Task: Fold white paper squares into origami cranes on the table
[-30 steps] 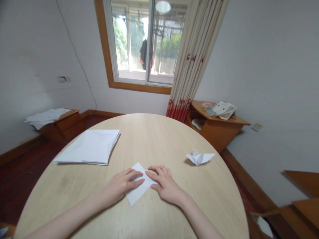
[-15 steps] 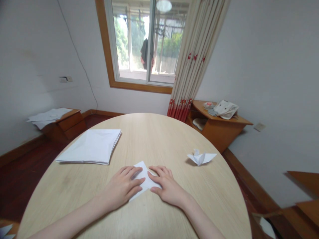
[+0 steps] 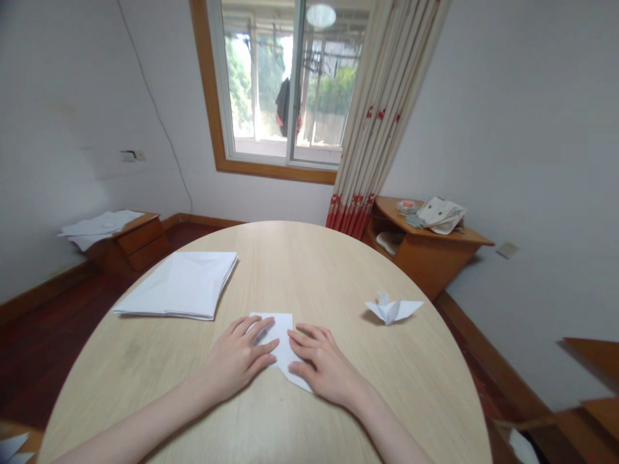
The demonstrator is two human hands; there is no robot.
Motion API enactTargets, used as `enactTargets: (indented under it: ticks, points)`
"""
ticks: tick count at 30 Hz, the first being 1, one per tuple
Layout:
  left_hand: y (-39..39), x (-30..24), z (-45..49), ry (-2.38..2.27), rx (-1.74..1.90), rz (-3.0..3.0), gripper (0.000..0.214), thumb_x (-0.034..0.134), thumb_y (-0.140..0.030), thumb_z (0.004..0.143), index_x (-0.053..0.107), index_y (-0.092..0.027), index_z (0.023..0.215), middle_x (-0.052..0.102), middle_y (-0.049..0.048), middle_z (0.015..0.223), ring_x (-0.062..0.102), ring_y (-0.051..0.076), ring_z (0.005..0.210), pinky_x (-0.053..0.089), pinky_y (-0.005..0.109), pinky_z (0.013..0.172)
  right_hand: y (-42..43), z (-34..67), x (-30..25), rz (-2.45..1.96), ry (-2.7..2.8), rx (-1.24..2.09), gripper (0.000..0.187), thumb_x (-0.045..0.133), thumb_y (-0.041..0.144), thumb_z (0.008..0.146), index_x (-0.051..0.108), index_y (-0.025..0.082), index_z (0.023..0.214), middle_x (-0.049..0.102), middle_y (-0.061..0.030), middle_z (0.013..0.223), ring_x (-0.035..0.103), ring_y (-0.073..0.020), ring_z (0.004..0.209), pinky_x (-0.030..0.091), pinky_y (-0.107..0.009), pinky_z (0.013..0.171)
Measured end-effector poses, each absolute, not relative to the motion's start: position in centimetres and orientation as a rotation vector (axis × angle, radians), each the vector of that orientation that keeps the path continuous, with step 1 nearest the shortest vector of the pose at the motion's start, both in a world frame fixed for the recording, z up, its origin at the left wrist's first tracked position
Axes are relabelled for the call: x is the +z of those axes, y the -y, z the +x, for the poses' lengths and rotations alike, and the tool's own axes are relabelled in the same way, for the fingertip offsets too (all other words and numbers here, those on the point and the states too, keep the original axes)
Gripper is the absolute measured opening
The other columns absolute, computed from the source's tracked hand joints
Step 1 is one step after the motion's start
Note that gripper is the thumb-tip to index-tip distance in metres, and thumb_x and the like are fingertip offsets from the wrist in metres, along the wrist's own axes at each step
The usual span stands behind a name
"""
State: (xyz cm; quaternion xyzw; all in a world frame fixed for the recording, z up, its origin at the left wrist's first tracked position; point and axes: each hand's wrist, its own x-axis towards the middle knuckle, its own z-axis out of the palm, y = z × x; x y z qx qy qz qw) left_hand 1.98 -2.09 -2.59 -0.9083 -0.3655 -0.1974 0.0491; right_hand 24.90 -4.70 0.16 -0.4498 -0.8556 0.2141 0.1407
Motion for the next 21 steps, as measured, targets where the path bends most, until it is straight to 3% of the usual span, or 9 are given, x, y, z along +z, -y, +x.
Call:
enactTargets:
  ticks: [6,12,21]
  points:
    - [1.8,-2.8,2.0,1.136,-0.638,-2.714,0.030,0.050,-0.046,0.094,0.070,-0.029,0.109,0.058,0.0061,0.130,0.049,0.026,0.114,0.037,0.043,0.097,4.6,24.9,-0.3,-1.234,2.457,0.523,0.033,0.053,0.036,0.094,0.063,0.024,0.123,0.058,-0.0086,0.134,0.044,-0.0276,0.129,0.032,-0.052,0.105]
    - [2.0,-2.3,1.9,1.191,-0.581,-2.739,0.032,0.054,-0.046,0.092,0.069,-0.025,0.110,0.057,0.0097,0.131,0.049,0.030,0.116,0.036,0.048,0.098,4.5,24.9,-1.0,-1.122,2.403,0.443,0.028,0.054,0.030,0.094,0.066,0.027,0.119,0.067,-0.0079,0.122,0.054,-0.0260,0.119,0.039,-0.051,0.100]
    - [1.9,-2.4,1.9,1.286,-0.613,-2.787,0.040,0.062,-0.054,0.085,0.069,-0.026,0.113,0.058,0.0086,0.130,0.049,0.030,0.117,0.038,0.045,0.096,4.7,24.9,-1.1,-1.072,2.381,0.405,0.027,0.054,0.025,0.093,0.067,0.024,0.116,0.070,-0.0070,0.115,0.057,-0.0240,0.114,0.045,-0.045,0.097]
